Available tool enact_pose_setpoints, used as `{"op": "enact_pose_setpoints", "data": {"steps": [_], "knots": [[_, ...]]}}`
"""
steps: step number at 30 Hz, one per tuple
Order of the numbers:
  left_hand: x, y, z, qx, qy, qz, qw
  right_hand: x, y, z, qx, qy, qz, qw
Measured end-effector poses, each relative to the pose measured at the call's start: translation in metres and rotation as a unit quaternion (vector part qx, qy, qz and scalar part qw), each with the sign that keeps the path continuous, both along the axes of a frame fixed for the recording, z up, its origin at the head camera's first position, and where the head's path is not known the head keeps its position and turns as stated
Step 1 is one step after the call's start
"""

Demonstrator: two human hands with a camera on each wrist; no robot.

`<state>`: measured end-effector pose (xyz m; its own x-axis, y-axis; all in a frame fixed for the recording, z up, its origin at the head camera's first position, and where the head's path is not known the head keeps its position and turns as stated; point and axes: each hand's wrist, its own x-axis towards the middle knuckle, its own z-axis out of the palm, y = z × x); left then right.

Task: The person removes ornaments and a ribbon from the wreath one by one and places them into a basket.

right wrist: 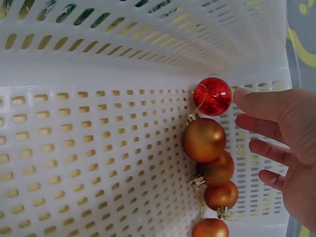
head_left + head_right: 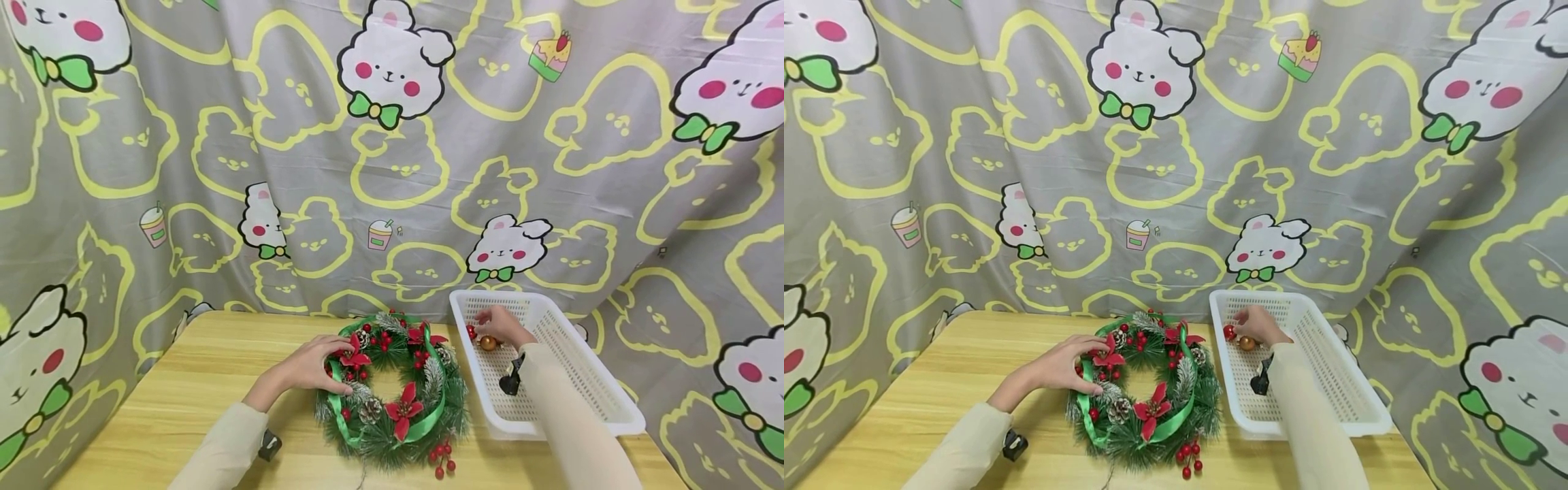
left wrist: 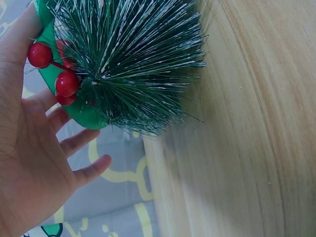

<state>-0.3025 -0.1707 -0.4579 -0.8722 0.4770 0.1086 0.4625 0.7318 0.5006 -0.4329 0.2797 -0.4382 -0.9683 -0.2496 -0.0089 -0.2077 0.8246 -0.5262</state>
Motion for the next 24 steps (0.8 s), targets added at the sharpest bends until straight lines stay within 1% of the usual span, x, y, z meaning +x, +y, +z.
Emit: {"op": "enact_pose_setpoints", "data": {"steps": [2, 7, 9, 11, 14, 19, 21, 24], "knots": [[0.0, 0.0, 0.0, -0.001, 0.0, 0.0, 1.0, 0.0, 0.001, 0.002, 0.005, 0.004, -0.001, 1.0], [0.0, 0.0, -0.001, 0.0, 0.0, 0.0, 1.0, 0.001, 0.001, 0.013, 0.003, 0.015, 0.015, 1.0], [0.0, 0.0, -0.001, 0.0, 0.001, 0.0, 1.0, 0.001, 0.0, 0.019, 0.0, 0.028, 0.023, 0.999], [0.0, 0.0, -0.001, 0.0, 0.001, -0.001, 1.0, 0.0, -0.001, 0.024, -0.006, 0.048, 0.022, 0.999], [0.0, 0.0, -0.001, 0.001, 0.0, -0.001, 1.0, 0.0, -0.004, 0.034, -0.024, 0.075, 0.021, 0.997], [0.0, -0.001, 0.0, 0.001, -0.002, -0.003, 1.0, 0.001, -0.013, 0.054, -0.038, 0.098, 0.026, 0.994], [0.0, -0.001, 0.0, 0.002, -0.002, -0.004, 1.0, 0.0, -0.017, 0.062, -0.038, 0.107, 0.04, 0.993], [-0.001, -0.001, -0.001, 0.001, -0.001, -0.004, 1.0, 0.0, -0.025, 0.074, -0.043, 0.104, 0.06, 0.992]]}}
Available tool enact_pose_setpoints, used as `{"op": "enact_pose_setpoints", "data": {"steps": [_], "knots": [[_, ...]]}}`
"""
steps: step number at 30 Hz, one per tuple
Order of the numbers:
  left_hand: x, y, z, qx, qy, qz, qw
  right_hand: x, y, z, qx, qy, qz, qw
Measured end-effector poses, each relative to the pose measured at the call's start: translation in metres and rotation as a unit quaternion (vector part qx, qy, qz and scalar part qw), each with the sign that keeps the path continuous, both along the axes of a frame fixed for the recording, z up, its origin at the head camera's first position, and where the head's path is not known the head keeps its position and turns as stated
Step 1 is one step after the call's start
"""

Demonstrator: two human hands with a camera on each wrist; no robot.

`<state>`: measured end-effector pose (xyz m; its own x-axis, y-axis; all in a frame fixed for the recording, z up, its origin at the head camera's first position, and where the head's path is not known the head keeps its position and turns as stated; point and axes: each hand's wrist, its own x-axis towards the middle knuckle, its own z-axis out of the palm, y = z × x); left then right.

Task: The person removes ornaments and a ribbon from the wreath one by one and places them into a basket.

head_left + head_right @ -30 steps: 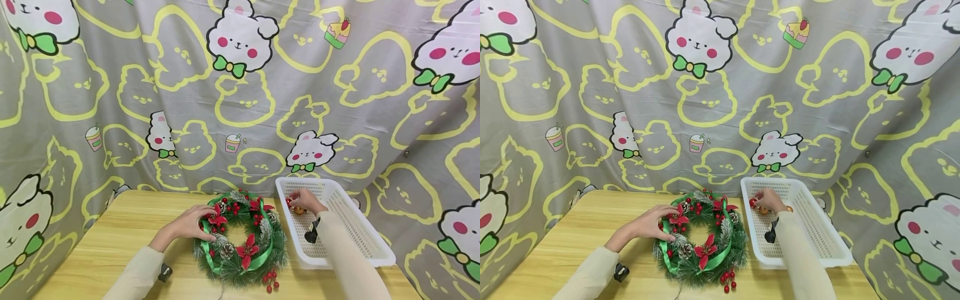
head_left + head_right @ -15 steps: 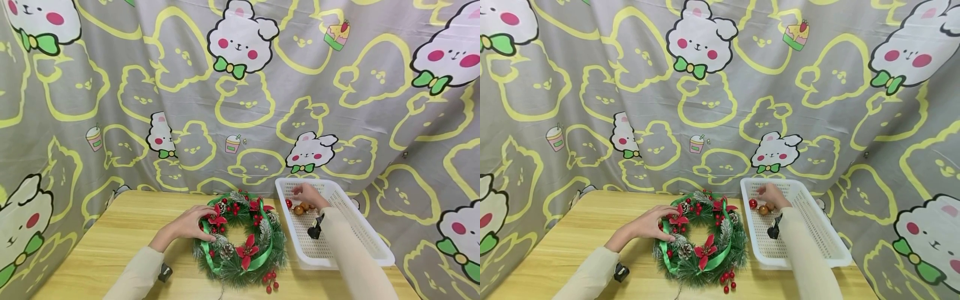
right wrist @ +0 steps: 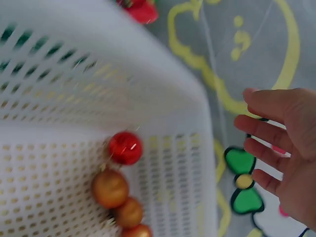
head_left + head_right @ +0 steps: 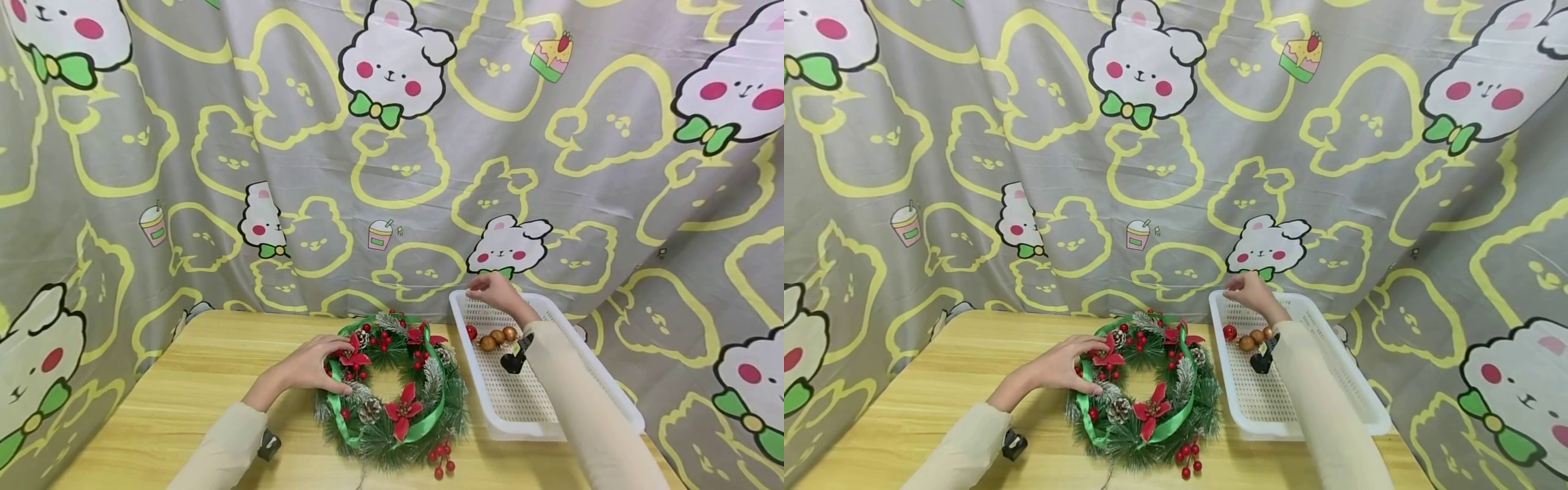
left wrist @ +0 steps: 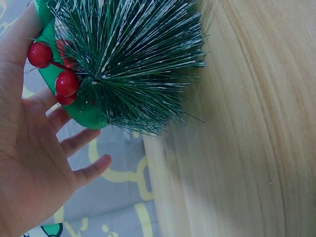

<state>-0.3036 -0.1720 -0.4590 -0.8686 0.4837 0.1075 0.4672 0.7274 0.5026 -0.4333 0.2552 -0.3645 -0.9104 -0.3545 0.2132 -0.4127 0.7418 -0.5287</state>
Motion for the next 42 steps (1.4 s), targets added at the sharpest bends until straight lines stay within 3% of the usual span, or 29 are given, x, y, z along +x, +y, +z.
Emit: {"op": "enact_pose_setpoints", "data": {"steps": [12, 26, 35, 42], "knots": [[0.0, -0.001, 0.0, 0.0, 0.0, -0.001, 1.0, 0.009, -0.052, 0.027, -0.027, -0.09, 0.085, 0.992], [-0.002, -0.001, -0.001, -0.004, 0.006, -0.004, 1.0, 0.014, -0.09, 0.031, 0.0, -0.136, 0.147, 0.98], [-0.003, -0.001, -0.002, -0.004, 0.003, -0.002, 1.0, 0.013, -0.105, 0.015, 0.034, -0.157, 0.117, 0.98], [-0.002, -0.001, -0.001, -0.006, 0.001, 0.001, 1.0, 0.013, -0.111, 0.007, 0.06, -0.176, 0.12, 0.975]]}}
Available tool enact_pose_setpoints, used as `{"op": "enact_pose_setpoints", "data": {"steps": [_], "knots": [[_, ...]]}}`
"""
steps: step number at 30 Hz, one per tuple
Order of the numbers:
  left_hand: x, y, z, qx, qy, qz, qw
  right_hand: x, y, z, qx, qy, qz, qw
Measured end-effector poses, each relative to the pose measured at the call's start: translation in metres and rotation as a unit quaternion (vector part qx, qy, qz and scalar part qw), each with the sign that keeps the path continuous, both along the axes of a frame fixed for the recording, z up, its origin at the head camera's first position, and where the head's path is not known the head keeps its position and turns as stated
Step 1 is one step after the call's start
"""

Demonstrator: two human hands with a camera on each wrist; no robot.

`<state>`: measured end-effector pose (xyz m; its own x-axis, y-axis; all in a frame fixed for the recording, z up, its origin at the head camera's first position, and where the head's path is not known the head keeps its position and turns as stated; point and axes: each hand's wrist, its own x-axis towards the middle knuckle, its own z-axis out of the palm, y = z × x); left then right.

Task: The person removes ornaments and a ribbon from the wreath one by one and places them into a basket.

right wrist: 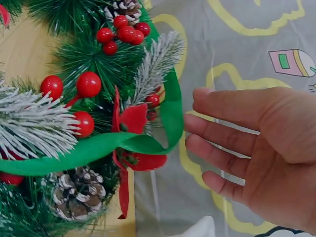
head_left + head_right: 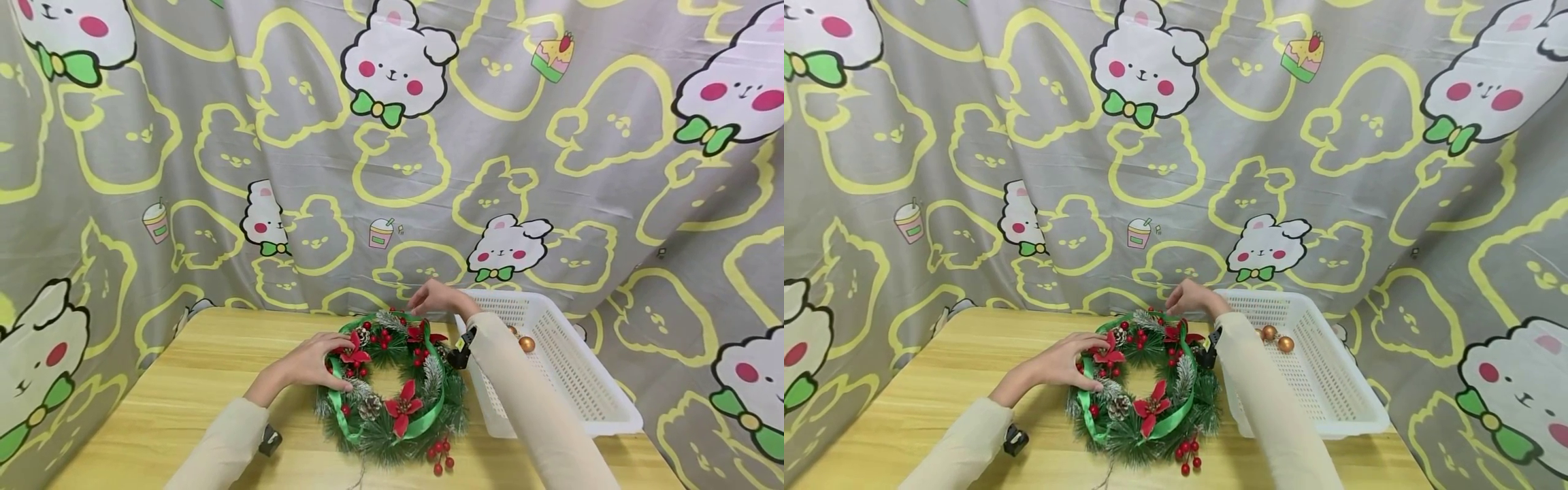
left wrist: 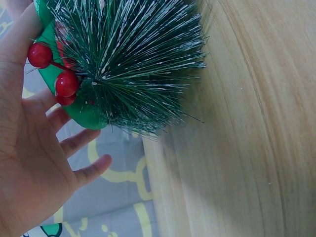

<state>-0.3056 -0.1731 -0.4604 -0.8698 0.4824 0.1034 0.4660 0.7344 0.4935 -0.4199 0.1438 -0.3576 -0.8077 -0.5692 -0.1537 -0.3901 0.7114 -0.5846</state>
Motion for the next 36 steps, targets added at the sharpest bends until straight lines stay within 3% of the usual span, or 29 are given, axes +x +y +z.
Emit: {"op": "enact_pose_setpoints", "data": {"steps": [6, 19, 26, 36], "knots": [[0.001, 0.001, 0.0, 0.002, 0.0, -0.001, 1.0, 0.0, -0.006, -0.006, 0.025, 0.006, -0.002, 1.0], [0.001, 0.001, 0.0, 0.005, -0.003, -0.002, 1.0, 0.002, -0.015, -0.017, -0.012, -0.018, -0.021, 1.0], [0.002, 0.002, 0.0, 0.005, 0.0, -0.004, 1.0, 0.0, -0.019, -0.018, 0.02, 0.02, -0.018, 0.999], [0.002, 0.001, 0.002, 0.0, 0.001, 0.0, 1.0, 0.0, -0.016, -0.014, 0.004, 0.057, -0.01, 0.998]]}}
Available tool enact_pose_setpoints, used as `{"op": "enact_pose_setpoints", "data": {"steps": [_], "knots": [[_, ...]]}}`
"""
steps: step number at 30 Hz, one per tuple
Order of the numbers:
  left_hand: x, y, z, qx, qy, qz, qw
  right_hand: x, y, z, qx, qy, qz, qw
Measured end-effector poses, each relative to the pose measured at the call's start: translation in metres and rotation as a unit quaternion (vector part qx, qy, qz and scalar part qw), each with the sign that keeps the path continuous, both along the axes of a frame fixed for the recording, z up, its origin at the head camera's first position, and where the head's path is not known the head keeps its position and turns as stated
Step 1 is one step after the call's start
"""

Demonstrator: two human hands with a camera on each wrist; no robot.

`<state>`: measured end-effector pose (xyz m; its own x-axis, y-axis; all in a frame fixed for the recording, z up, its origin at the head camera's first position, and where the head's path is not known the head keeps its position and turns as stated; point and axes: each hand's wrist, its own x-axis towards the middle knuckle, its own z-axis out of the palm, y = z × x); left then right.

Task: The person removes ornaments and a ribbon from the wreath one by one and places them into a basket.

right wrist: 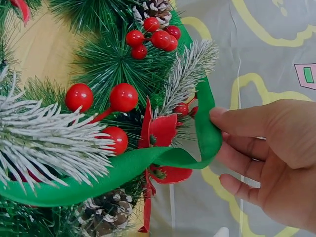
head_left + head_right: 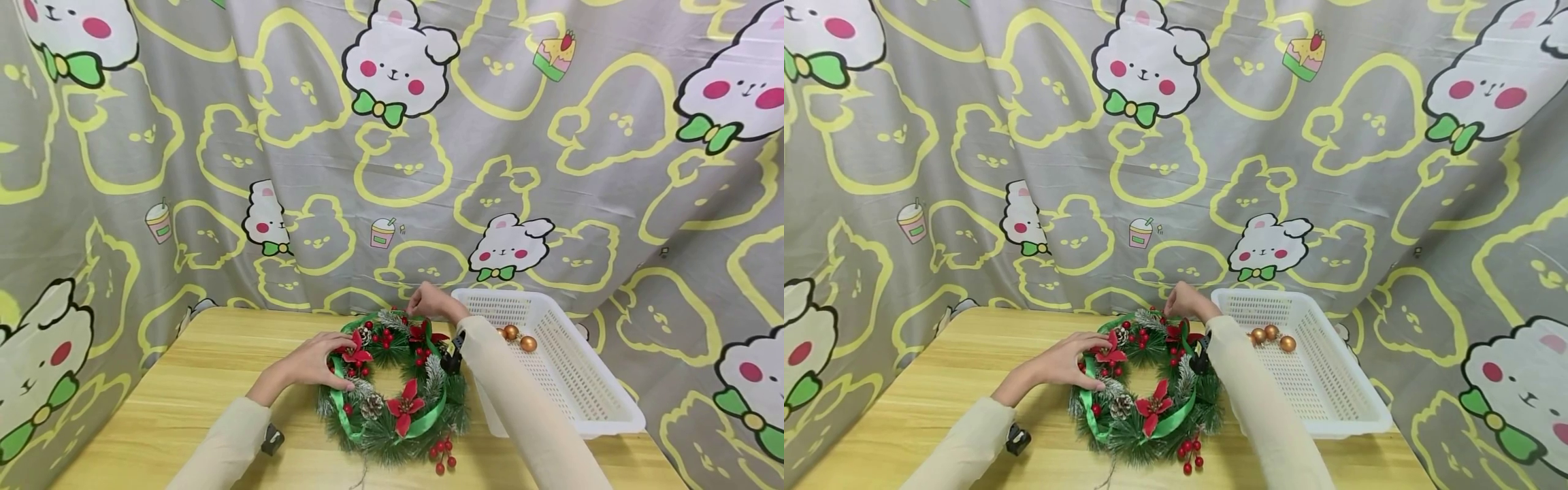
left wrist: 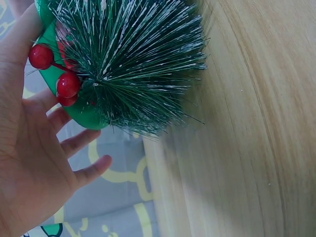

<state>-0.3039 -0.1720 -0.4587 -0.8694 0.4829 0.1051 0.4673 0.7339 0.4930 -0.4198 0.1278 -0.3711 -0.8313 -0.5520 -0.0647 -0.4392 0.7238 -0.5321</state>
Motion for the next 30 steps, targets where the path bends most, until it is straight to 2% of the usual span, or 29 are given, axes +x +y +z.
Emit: {"op": "enact_pose_setpoints", "data": {"steps": [13, 20, 30], "knots": [[0.0, -0.001, 0.002, 0.005, 0.001, -0.005, 1.0, -0.009, -0.006, 0.012, -0.045, 0.088, -0.054, 0.994], [0.0, -0.001, 0.001, 0.005, -0.003, -0.004, 1.0, -0.008, -0.009, 0.022, -0.074, 0.114, -0.075, 0.988], [0.002, 0.0, 0.003, 0.006, -0.006, -0.001, 1.0, -0.012, -0.009, 0.039, -0.075, 0.146, -0.086, 0.983]]}}
